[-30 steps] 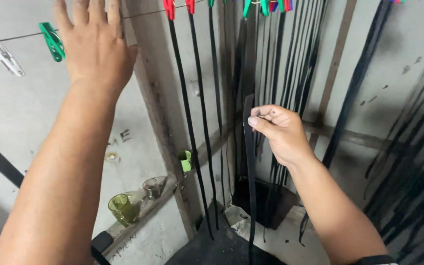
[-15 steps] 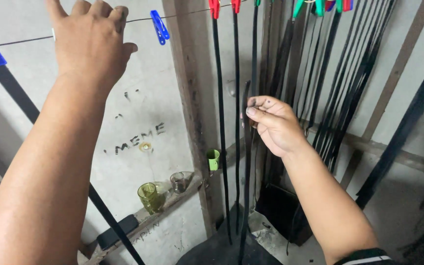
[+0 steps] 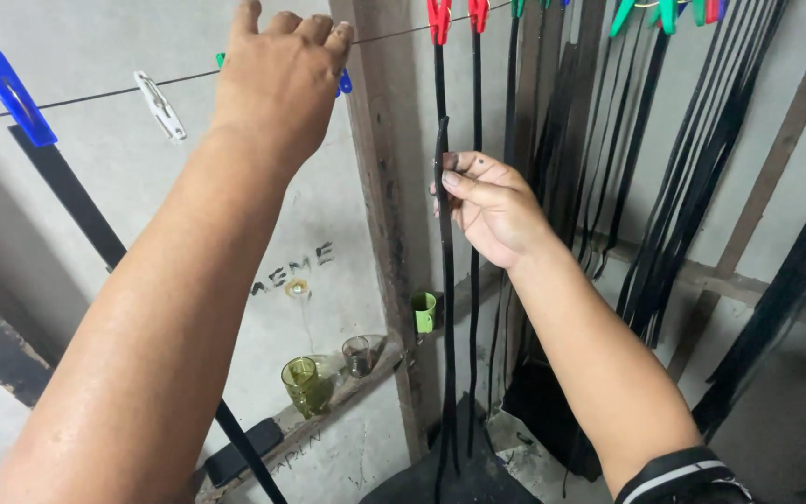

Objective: Dyeing long leather strips by pulling them through a manual applicator and hanging them on a rack to dry using clothespins.

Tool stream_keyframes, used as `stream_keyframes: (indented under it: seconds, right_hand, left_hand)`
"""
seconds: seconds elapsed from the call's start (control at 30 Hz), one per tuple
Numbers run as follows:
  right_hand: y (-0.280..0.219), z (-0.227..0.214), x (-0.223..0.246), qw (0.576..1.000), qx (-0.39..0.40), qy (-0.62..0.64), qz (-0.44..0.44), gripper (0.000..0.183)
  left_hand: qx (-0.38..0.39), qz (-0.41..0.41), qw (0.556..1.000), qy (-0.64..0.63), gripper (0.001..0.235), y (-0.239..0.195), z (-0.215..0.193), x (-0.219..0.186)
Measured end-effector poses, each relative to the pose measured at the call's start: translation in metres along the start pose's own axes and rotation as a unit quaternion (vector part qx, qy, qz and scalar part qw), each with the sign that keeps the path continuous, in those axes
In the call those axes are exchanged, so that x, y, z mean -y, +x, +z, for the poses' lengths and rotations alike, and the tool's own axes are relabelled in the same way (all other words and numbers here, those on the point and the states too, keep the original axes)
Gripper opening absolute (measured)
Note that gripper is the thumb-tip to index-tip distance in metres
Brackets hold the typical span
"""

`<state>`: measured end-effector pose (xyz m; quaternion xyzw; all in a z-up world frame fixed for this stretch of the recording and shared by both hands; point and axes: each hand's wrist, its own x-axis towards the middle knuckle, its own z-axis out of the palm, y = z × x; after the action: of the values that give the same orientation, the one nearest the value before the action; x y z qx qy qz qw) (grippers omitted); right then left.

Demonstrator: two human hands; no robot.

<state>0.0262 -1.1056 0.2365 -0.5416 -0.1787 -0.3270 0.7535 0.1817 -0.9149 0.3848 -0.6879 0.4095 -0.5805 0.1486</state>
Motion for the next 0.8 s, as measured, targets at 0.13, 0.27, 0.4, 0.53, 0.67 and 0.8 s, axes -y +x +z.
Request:
stream_keyframes:
  seconds: [0.13, 0.27, 0.4, 0.53, 0.67, 0.8]
  right_hand:
    - [0.005, 0.009, 0.002, 1.000, -0.001, 0.015, 0.016, 0.014]
    - [0.014, 0.013, -0.004, 1.000, 0.004, 0.020, 0.016, 0.014]
    - [0.023, 0.015, -0.011, 1.000, 0.007, 0.010, 0.018, 0.013]
    - [0.042, 0.013, -0.027, 0.999, -0.022, 0.015, -0.018, 0.018]
    - [0.054, 0.025, -0.034, 0.999, -0.034, -0.005, -0.021, 0.020]
    - [0.071, 0.041, -0.040, 0.996, -0.072, -0.058, -0.013, 0.018]
  left_hand:
    - [0.043, -0.017, 0.999, 0.011, 0.055, 0.009, 0.003, -0.004]
    - [0.021, -0.029, 0.999, 0.013, 0.038, 0.015, 0.014, -0.006]
    - [-0.048, -0.060, 0.994, -0.080, 0.044, 0.017, 0.011, -0.004]
    - [-0.097, -0.175, 0.928, -0.314, 0.035, 0.025, 0.004, 0.002]
    - [-0.053, -0.199, 0.930, -0.303, 0.039, 0.031, -0.006, 0.008]
    - [0.002, -0.246, 0.896, -0.369, 0.035, 0.039, -0.013, 0.014]
